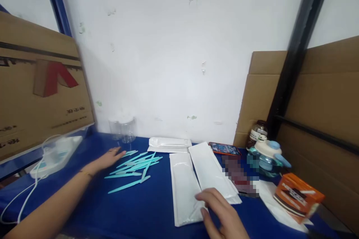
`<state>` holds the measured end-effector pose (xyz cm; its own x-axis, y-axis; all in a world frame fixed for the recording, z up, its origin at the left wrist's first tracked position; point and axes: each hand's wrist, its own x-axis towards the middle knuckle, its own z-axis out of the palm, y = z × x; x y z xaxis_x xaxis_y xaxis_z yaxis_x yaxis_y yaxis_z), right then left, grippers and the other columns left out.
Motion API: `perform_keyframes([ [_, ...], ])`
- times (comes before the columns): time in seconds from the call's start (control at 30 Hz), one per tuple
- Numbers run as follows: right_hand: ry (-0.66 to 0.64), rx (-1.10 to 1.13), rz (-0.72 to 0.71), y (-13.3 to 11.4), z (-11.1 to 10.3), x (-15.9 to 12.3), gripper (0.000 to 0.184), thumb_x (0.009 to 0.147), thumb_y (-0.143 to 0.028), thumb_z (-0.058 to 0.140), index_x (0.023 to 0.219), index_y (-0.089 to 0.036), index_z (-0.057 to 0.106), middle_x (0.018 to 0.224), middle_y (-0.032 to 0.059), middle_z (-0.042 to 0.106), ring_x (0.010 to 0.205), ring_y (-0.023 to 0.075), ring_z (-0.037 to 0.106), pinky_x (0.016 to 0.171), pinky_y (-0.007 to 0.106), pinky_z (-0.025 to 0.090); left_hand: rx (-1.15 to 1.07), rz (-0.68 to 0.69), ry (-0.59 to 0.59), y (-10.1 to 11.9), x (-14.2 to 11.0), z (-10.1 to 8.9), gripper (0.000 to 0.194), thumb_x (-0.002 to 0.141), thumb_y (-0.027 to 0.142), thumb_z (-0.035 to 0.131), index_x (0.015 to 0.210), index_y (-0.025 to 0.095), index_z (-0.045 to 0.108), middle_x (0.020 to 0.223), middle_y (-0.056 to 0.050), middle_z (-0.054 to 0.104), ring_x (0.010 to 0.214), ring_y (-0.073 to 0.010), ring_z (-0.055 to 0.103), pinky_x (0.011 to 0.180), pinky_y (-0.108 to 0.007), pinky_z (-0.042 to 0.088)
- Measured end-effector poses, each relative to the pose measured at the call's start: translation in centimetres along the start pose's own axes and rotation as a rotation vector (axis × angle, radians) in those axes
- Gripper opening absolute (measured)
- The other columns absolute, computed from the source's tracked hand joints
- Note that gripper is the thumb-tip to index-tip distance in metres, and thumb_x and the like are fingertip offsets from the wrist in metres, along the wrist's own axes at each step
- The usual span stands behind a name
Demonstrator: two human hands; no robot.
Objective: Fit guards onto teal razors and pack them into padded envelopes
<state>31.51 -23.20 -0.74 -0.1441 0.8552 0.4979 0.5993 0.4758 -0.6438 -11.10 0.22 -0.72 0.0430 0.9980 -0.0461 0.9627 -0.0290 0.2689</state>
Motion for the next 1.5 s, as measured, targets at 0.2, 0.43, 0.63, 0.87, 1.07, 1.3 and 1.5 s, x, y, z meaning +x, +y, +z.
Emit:
perform_keyframes([
  [0.2,-0.364,-0.25,-0.285,-3.3,7.5,12.0,0.035,0.085,-0.009,0.036,0.109,-0.025,0.056,0.101,0.0057,0.058,0.089,0.0161,0.057,0.077,0.026,0.044,-0.034,0.19,-0.061,1.0,0.1,2.9,0.081,0.077,0.072,0.02,0.138,0.02,0.03,0.148,-0.01,0.018,0.136,-0.0302,0.007,0.107,-0.056,0.006],
  [0.43,-0.616,-0.746,-0.698,-2.3,17.1,18.3,0.012,0.085,-0.022,0.05,0.089,-0.022,0.061,0.089,0.0044,0.057,0.071,0.0166,0.056,0.061,0.027,0.039,0.004,0.429,-0.167,3.6,-1.8,2.4,0.122,0.042,0.072,0.066,0.141,0.016,0.022,0.144,-0.016,0.024,0.133,-0.0347,0.017,0.108,-0.046,0.02],
  [0.63,-0.477,-0.5,-0.572,-2.0,14.6,18.0,0.012,0.083,-0.016,0.046,0.089,-0.019,0.056,0.087,0.0044,0.057,0.075,0.0156,0.056,0.063,0.025,0.04,-0.003,0.353,-0.2,4.7,-2.8,2.0,0.127,0.04,0.077,0.062,0.142,0.014,0.019,0.143,-0.019,0.025,0.133,-0.0386,0.016,0.105,-0.048,0.024],
  [0.87,-0.015,0.442,0.299,-1.3,11.2,16.6,0.034,0.077,-0.026,0.048,0.109,-0.023,0.04,0.063,-0.0071,0.048,0.051,0.0142,0.06,0.048,0.025,0.046,0.001,0.289,-0.11,5.7,-4.6,2.9,0.123,0.041,0.074,0.064,0.141,0.018,0.02,0.14,-0.018,0.029,0.13,-0.0387,0.019,0.101,-0.052,0.024],
  [1.07,-0.19,0.689,0.624,-0.3,15.8,14.2,0.04,0.063,-0.019,0.054,0.099,-0.019,0.038,0.051,-0.0115,0.046,0.042,0.0167,0.06,0.039,0.023,0.043,-0.113,0.385,-0.094,5.9,-3.5,4.1,0.085,0.064,0.058,0.06,0.136,0.022,0.033,0.135,-0.013,0.035,0.124,-0.0325,0.03,0.1,-0.041,0.03],
  [1.3,0.021,1.077,0.643,0.4,13.6,15.0,0.037,0.07,-0.021,0.057,0.106,-0.019,0.048,0.063,-0.0048,0.053,0.053,0.0111,0.059,0.049,0.022,0.045,-0.045,0.506,0.083,6.3,-4.2,2.8,0.054,0.066,0.047,0.064,0.114,0.025,0.052,0.112,-0.008,0.051,0.105,-0.0284,0.047,0.085,-0.035,0.038],
  [1.5,-0.024,1.2,0.578,0.5,12.0,14.7,0.04,0.074,-0.039,0.061,0.11,-0.025,0.051,0.069,-0.0057,0.048,0.038,0.0027,0.036,0.032,0.015,0.015,0.032,0.547,0.03,7.6,-4.2,2.3,0.018,0.074,0.034,0.055,0.087,0.021,0.06,0.09,-0.006,0.058,0.08,-0.0202,0.054,0.068,-0.027,0.038],
])
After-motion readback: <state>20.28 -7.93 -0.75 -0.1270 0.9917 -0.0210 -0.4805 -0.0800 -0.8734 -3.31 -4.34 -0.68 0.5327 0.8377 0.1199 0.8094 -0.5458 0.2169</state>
